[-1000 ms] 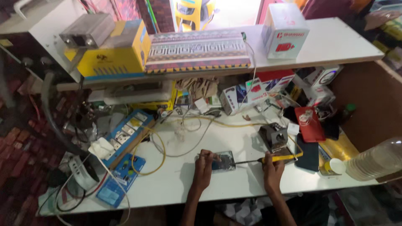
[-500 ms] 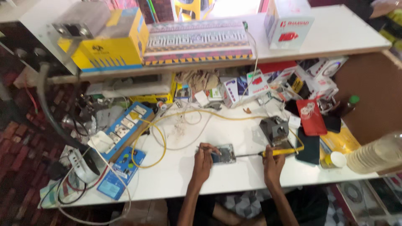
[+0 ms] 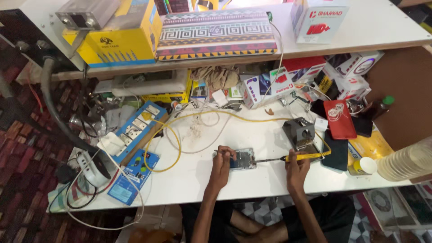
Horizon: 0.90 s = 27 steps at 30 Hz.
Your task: The person uses a soldering iron and tweezers to work on a small circuit board placed on a white table. They repeatedly apply heat to specific points on the board while manipulating components with the tweezers.
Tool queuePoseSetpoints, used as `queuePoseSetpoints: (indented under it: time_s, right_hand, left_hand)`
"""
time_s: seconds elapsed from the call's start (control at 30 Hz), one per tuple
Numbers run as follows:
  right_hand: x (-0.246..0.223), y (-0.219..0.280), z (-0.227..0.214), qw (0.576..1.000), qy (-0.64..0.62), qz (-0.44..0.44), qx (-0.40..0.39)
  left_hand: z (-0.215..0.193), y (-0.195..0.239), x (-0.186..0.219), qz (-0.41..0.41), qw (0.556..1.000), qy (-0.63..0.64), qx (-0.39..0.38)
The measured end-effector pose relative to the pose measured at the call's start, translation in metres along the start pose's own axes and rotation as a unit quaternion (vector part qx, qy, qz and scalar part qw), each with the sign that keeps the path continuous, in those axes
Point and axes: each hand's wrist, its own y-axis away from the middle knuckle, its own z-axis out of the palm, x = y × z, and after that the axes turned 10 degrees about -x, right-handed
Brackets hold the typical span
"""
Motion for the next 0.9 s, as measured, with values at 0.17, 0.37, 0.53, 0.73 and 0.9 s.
queuePoseSetpoints:
  time_s: [0.17, 0.37, 0.53, 0.73, 0.9]
  right_hand:
    - [0.002, 0.001, 0.0, 0.999, -0.031, 0.011, 0.017]
    - [0.004, 0.002, 0.0, 0.999, -0.026, 0.008, 0.019]
    - [-0.001, -0.002, 0.003, 0.999, -0.011, 0.013, 0.029]
    - [-0.004, 0.002, 0.001, 1.0, -0.008, 0.016, 0.022]
    - [0.001, -0.002, -0.003, 0.999, -0.029, 0.022, -0.006]
  left_hand:
    - [0.003, -0.006, 0.007, -0.118, 0.988, 0.102, 0.009]
    - [0.0, -0.007, 0.016, -0.123, 0.988, 0.094, 0.016]
    - [0.0, -0.011, 0.016, -0.124, 0.988, 0.093, 0.02]
    - [0.002, -0.007, 0.013, -0.112, 0.993, 0.041, 0.018]
    - [0.0, -0.01, 0.011, -0.069, 0.997, 0.028, 0.014]
